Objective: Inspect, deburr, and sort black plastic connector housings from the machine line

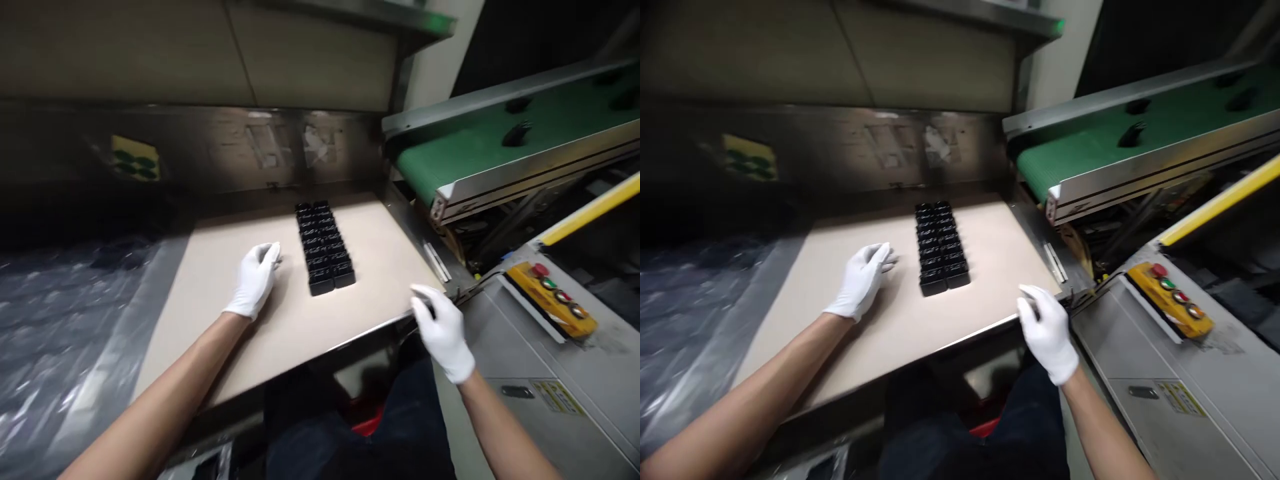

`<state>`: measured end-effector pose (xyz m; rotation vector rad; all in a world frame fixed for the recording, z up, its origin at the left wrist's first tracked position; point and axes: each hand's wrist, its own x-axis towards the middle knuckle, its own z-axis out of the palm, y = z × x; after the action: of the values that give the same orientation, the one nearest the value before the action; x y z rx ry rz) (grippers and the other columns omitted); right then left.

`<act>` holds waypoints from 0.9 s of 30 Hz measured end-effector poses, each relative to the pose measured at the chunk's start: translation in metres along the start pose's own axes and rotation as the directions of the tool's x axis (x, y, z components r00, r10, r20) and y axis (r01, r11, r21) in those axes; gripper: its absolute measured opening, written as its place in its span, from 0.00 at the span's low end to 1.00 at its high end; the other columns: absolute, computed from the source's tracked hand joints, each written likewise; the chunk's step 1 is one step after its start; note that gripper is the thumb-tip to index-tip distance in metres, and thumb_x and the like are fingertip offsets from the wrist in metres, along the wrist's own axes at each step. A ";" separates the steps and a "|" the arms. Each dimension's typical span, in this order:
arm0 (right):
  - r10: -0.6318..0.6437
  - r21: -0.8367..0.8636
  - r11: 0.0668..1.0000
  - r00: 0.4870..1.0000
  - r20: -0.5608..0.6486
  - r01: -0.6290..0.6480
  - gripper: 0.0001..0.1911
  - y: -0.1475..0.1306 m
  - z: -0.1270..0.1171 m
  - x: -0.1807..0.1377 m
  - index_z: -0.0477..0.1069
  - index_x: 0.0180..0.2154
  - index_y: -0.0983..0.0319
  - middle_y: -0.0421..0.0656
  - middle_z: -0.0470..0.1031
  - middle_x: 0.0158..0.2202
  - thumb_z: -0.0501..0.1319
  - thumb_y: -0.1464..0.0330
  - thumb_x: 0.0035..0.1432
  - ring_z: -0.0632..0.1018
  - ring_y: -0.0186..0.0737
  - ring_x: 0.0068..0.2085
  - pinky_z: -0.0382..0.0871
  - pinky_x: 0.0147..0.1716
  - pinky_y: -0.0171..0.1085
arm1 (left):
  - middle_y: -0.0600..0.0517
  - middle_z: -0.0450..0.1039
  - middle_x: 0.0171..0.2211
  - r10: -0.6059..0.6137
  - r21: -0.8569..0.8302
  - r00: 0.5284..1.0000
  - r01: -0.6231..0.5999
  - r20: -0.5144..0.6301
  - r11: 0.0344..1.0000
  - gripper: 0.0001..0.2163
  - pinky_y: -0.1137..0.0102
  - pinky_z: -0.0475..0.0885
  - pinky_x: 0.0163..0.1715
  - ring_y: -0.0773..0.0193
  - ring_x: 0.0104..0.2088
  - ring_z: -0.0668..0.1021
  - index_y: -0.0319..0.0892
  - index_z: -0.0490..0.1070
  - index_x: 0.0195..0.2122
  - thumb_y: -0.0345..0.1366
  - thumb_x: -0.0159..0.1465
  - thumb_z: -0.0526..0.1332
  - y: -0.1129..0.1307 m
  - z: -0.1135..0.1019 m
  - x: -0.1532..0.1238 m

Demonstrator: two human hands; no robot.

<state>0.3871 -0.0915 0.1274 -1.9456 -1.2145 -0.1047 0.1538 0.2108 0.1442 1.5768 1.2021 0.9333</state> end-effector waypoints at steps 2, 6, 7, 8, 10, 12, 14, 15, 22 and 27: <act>-0.091 -0.074 0.992 0.986 0.142 0.102 0.17 -0.005 0.021 0.044 0.79 0.54 0.62 0.54 0.82 0.55 0.57 0.64 0.74 0.81 0.52 0.57 0.73 0.62 0.49 | 0.40 0.81 0.50 0.085 0.189 0.996 -0.083 0.002 0.978 0.21 0.49 0.74 0.63 0.42 0.55 0.82 0.43 0.73 0.44 0.56 0.62 0.61 0.000 0.007 0.018; -0.125 -0.182 0.969 0.967 0.222 0.167 0.06 0.014 0.052 0.098 0.82 0.41 0.61 0.49 0.84 0.44 0.66 0.68 0.66 0.80 0.50 0.47 0.72 0.54 0.46 | 0.46 0.82 0.49 0.105 0.262 0.994 -0.112 0.041 0.959 0.19 0.43 0.73 0.65 0.38 0.57 0.81 0.47 0.73 0.42 0.57 0.63 0.60 0.000 0.006 0.027; -0.121 -0.200 0.965 0.967 0.223 0.167 0.05 0.019 0.057 0.102 0.81 0.40 0.62 0.48 0.84 0.43 0.66 0.69 0.66 0.79 0.49 0.47 0.71 0.54 0.45 | 0.49 0.82 0.49 0.093 0.246 0.995 -0.101 0.044 0.964 0.19 0.43 0.72 0.65 0.39 0.58 0.81 0.49 0.73 0.43 0.57 0.63 0.60 0.000 0.003 0.027; -0.116 -0.212 0.964 0.969 0.219 0.163 0.05 0.023 0.060 0.103 0.81 0.40 0.62 0.48 0.84 0.43 0.65 0.70 0.66 0.79 0.49 0.47 0.70 0.54 0.45 | 0.51 0.83 0.49 0.070 0.240 0.997 -0.078 0.041 0.968 0.18 0.44 0.72 0.66 0.40 0.58 0.80 0.50 0.73 0.43 0.58 0.63 0.61 -0.001 0.001 0.026; -0.107 -0.220 0.963 0.970 0.216 0.155 0.05 0.027 0.064 0.101 0.81 0.40 0.62 0.47 0.84 0.44 0.65 0.71 0.67 0.78 0.48 0.47 0.69 0.54 0.44 | 0.50 0.83 0.50 0.019 0.255 0.999 -0.025 0.028 0.967 0.19 0.46 0.72 0.66 0.41 0.59 0.80 0.50 0.75 0.45 0.57 0.62 0.60 -0.001 -0.001 0.026; -0.104 -0.217 0.964 0.970 0.222 0.153 0.04 0.029 0.066 0.098 0.80 0.40 0.61 0.46 0.84 0.43 0.65 0.72 0.66 0.78 0.46 0.46 0.69 0.53 0.43 | 0.44 0.82 0.53 -0.013 0.302 0.999 0.003 0.029 0.953 0.22 0.46 0.72 0.66 0.40 0.59 0.80 0.46 0.76 0.46 0.56 0.60 0.59 0.000 0.000 0.027; -0.107 -0.212 0.965 0.969 0.222 0.155 0.04 0.031 0.066 0.097 0.80 0.38 0.61 0.45 0.83 0.42 0.65 0.72 0.66 0.78 0.46 0.45 0.69 0.53 0.42 | 0.40 0.81 0.55 -0.019 0.329 0.999 0.005 0.039 0.944 0.25 0.47 0.72 0.65 0.39 0.59 0.80 0.43 0.77 0.48 0.56 0.59 0.58 0.001 0.002 0.029; -0.109 -0.210 0.965 0.970 0.219 0.156 0.04 0.032 0.066 0.097 0.79 0.38 0.60 0.45 0.83 0.42 0.65 0.72 0.66 0.78 0.46 0.45 0.69 0.52 0.42 | 0.39 0.81 0.56 -0.015 0.327 0.999 -0.001 0.046 0.945 0.26 0.47 0.72 0.65 0.39 0.60 0.79 0.42 0.77 0.49 0.56 0.59 0.58 0.002 0.003 0.029; -0.129 -0.189 0.968 0.973 0.191 0.166 0.06 0.032 0.065 0.099 0.79 0.35 0.62 0.47 0.83 0.40 0.65 0.75 0.65 0.77 0.45 0.43 0.69 0.51 0.42 | 0.38 0.80 0.56 0.003 0.286 0.997 -0.026 0.081 0.958 0.29 0.51 0.72 0.64 0.41 0.57 0.80 0.38 0.76 0.53 0.56 0.59 0.58 0.002 0.003 0.028; -0.105 -0.177 0.975 0.978 0.178 0.137 0.07 0.029 0.065 0.099 0.78 0.36 0.63 0.46 0.83 0.40 0.64 0.77 0.66 0.79 0.43 0.44 0.70 0.53 0.43 | 0.36 0.80 0.58 0.009 0.302 0.996 -0.037 0.091 0.953 0.29 0.50 0.73 0.64 0.40 0.58 0.81 0.38 0.76 0.51 0.55 0.58 0.59 0.003 0.003 0.027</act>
<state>0.4408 0.0169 0.1125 -2.0751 -1.4812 -0.1247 0.1638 0.2360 0.1470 1.8580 1.3127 0.7075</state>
